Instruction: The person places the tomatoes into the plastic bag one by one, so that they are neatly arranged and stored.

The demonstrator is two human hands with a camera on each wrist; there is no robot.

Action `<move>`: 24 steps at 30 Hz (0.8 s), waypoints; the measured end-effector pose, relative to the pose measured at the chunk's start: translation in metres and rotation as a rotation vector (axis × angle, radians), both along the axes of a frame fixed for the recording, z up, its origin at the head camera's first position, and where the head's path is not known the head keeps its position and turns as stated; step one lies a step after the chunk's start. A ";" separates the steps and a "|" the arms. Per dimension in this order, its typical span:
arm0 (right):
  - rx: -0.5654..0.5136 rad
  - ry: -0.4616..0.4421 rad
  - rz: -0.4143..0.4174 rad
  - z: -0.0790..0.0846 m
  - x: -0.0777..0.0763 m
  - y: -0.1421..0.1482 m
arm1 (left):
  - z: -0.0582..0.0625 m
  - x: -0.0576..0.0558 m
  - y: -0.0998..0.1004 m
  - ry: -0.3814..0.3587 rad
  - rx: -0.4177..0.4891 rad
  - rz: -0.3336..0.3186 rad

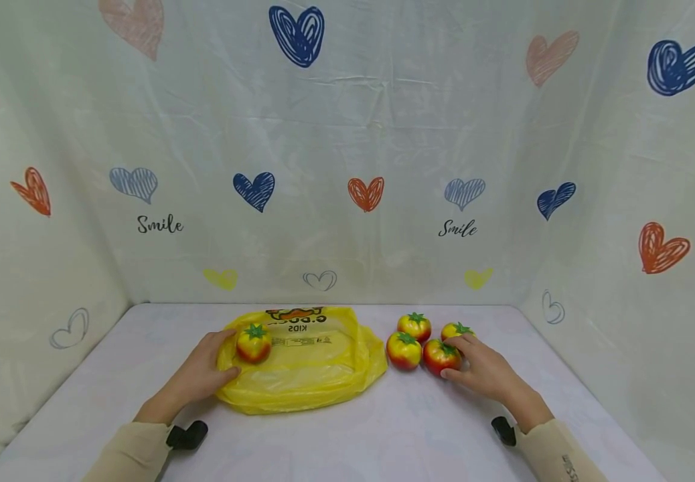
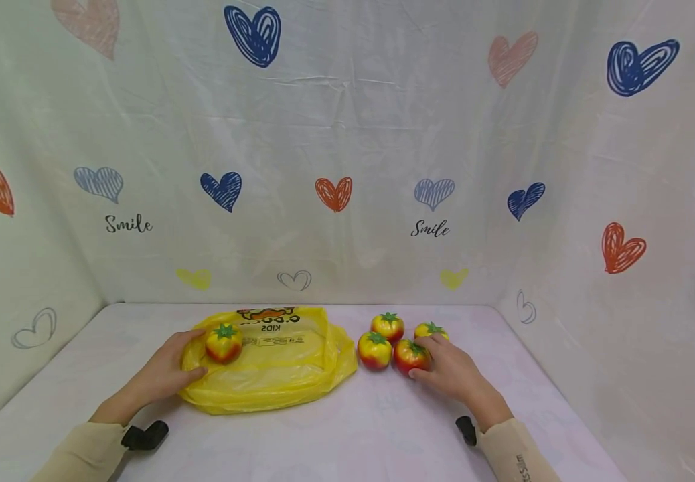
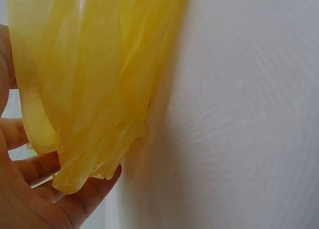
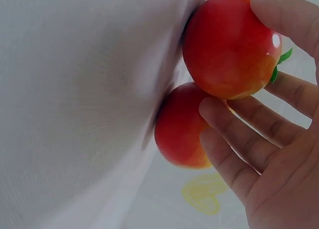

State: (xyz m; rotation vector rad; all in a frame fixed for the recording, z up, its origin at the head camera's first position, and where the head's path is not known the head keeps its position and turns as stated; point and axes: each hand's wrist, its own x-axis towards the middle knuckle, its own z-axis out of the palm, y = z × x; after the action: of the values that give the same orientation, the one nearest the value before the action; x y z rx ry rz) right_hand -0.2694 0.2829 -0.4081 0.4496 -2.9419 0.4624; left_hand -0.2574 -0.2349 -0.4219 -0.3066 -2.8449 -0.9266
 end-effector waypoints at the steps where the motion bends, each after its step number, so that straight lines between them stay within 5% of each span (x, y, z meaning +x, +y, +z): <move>1: 0.000 0.001 0.000 0.000 0.000 0.000 | 0.000 0.000 0.000 0.002 -0.001 -0.001; 24: -0.021 -0.017 0.007 -0.004 -0.003 -0.003 | 0.002 0.002 0.001 0.008 0.004 -0.005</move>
State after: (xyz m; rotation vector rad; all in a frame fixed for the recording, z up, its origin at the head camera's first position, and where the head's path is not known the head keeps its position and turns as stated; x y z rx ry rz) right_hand -0.2721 0.2799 -0.4121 0.4558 -2.9495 0.4997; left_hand -0.2558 -0.2342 -0.4200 -0.3163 -2.8360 -0.9295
